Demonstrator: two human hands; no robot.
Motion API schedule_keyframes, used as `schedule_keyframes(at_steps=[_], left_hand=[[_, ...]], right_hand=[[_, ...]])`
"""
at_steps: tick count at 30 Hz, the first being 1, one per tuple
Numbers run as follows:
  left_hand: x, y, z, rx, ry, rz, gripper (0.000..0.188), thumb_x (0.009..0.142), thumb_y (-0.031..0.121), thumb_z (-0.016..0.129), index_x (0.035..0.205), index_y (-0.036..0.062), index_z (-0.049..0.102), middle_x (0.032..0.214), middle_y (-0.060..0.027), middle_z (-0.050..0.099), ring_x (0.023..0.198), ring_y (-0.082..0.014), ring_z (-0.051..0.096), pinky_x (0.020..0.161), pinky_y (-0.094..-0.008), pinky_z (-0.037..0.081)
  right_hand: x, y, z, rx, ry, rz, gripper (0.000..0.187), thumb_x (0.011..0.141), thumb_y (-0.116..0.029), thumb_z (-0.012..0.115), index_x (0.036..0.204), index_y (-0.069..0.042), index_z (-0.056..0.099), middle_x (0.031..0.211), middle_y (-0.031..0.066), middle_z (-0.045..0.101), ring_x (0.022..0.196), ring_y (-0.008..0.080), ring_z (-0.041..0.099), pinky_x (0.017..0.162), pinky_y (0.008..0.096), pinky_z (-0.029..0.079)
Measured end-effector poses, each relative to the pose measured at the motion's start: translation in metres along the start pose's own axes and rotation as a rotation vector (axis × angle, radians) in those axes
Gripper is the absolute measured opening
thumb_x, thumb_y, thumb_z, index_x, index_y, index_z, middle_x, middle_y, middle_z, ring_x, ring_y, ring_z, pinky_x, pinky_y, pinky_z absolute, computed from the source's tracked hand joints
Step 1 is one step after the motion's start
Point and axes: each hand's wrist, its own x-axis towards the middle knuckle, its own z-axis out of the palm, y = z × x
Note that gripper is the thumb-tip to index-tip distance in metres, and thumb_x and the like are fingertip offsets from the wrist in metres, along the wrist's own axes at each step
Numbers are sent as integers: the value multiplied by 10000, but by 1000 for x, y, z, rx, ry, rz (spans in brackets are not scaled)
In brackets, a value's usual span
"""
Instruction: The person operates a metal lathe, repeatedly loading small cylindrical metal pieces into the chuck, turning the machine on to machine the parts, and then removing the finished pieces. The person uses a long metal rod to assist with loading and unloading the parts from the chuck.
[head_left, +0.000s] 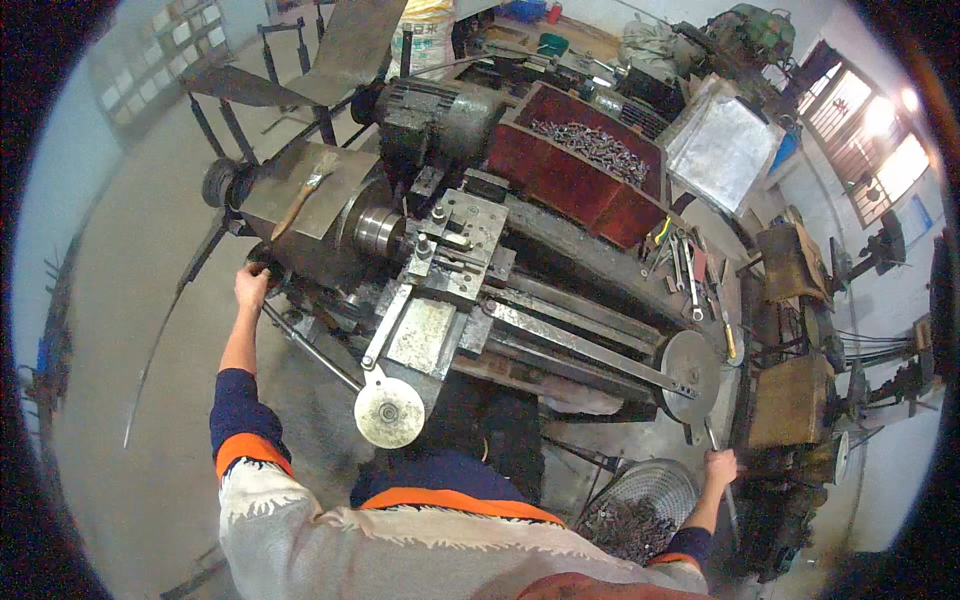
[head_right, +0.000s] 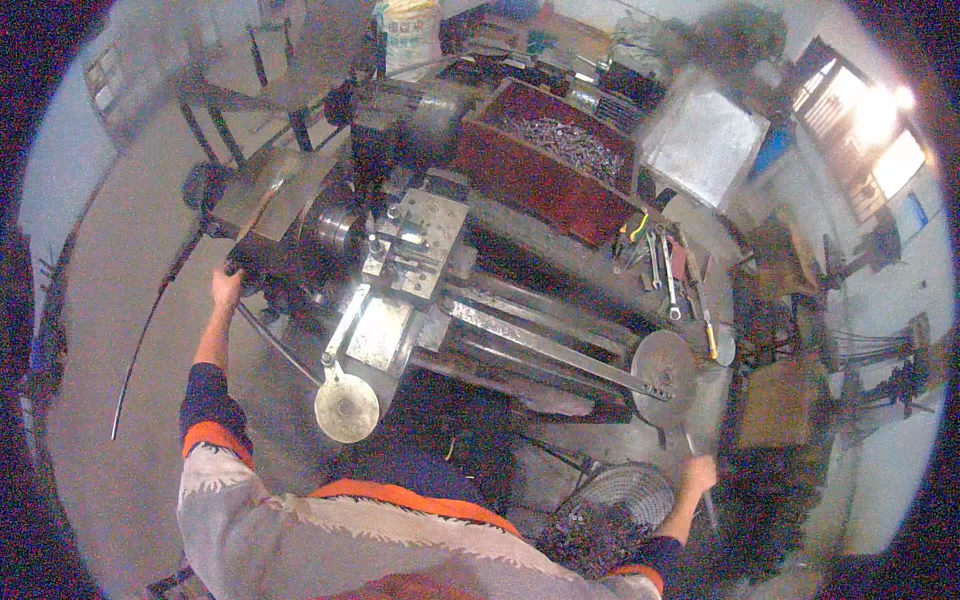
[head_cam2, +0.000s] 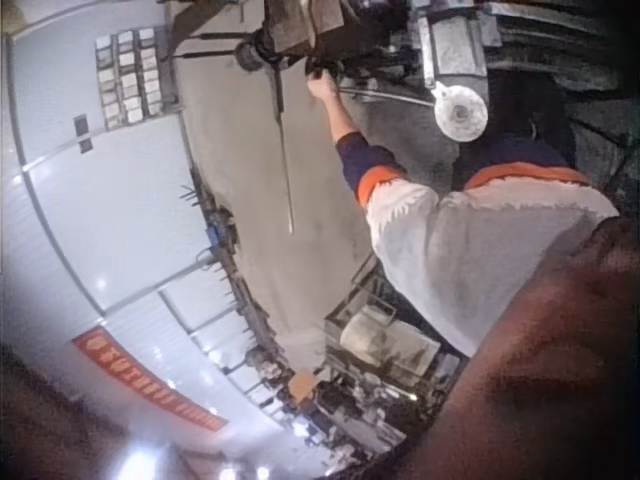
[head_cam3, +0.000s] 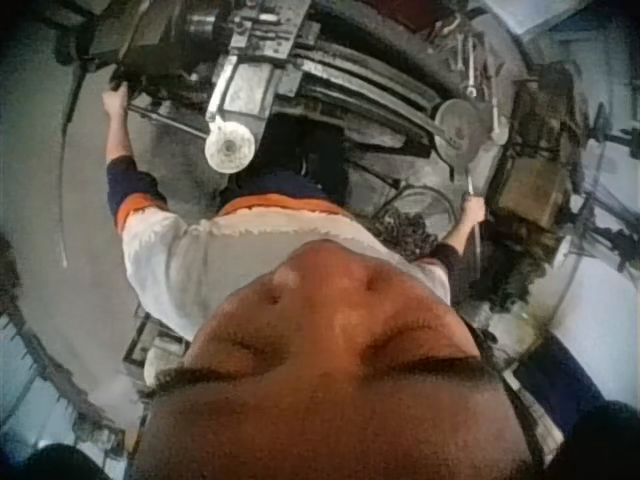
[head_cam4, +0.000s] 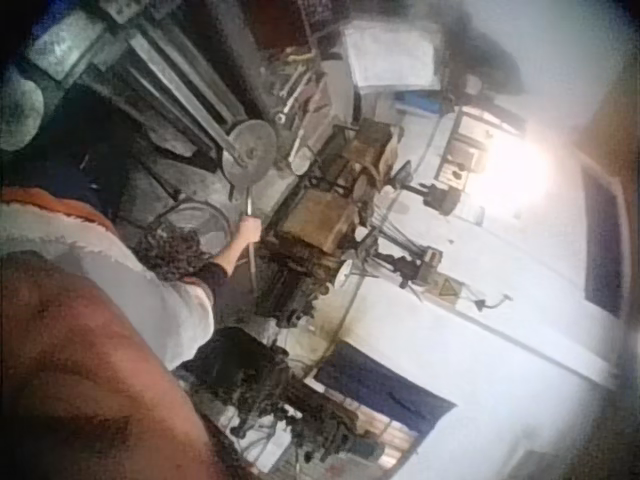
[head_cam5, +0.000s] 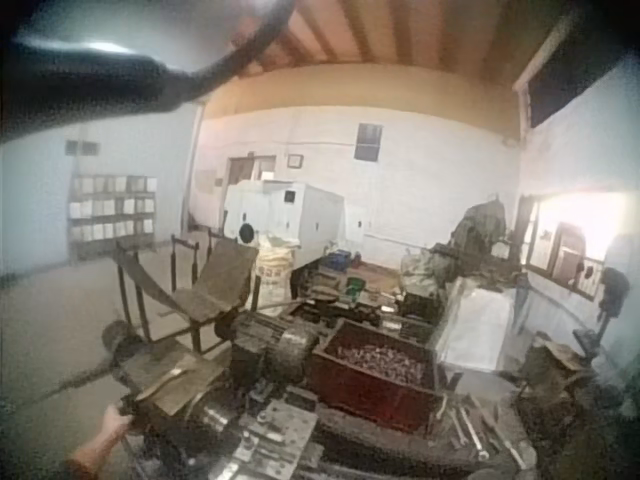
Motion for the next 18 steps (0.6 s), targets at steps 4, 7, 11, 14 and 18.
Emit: schedule_keyframes(at_steps=[4, 7, 11, 14, 18], left_hand=[[7, -21, 2, -11, -61, 15, 309, 733, 189, 622, 981, 7, 639, 856, -143, 664, 804, -256, 640, 749, -342, 473], [3, -11, 9, -64, -43, 61, 301, 732, 188, 613, 976, 13, 640, 818, -122, 662, 768, -243, 635, 730, -338, 471], [-2, -20, 1, -149, -64, 77, 294, 751, 188, 605, 963, -15, 634, 757, -100, 647, 700, -189, 620, 650, -299, 470], [9, -32, 10, -691, -262, 27, 328, 802, 221, 614, 991, -47, 613, 755, -83, 632, 649, -133, 588, 580, -235, 453], [-3, -90, -4, -702, -98, -228, 376, 779, 173, 626, 1095, -22, 564, 841, -109, 631, 743, -151, 599, 598, -260, 465]], right_hand=[[28, -24, -30, -32, -88, 37, 405, 690, -351, 571, 980, -69, 592, 1031, 146, 620, 991, 336, 575, 877, 511, 386], [30, -25, -23, -25, -41, 126, 375, 690, -295, 561, 997, -83, 597, 1052, 124, 618, 1018, 319, 567, 889, 506, 376], [1, -47, -37, 5, 22, 87, 467, 697, -254, 567, 1128, -77, 534, 1163, 126, 560, 1117, 311, 498, 896, 496, 380], [-23, -34, 3, 65, 454, -47, 552, 700, -247, 566, 1216, -72, 477, 1189, 146, 531, 1124, 316, 484, 916, 476, 381], [-92, -52, -18, 301, 77, -89, 563, 636, -194, 624, 1160, -24, 510, 1164, 191, 530, 1076, 364, 501, 868, 435, 425]])
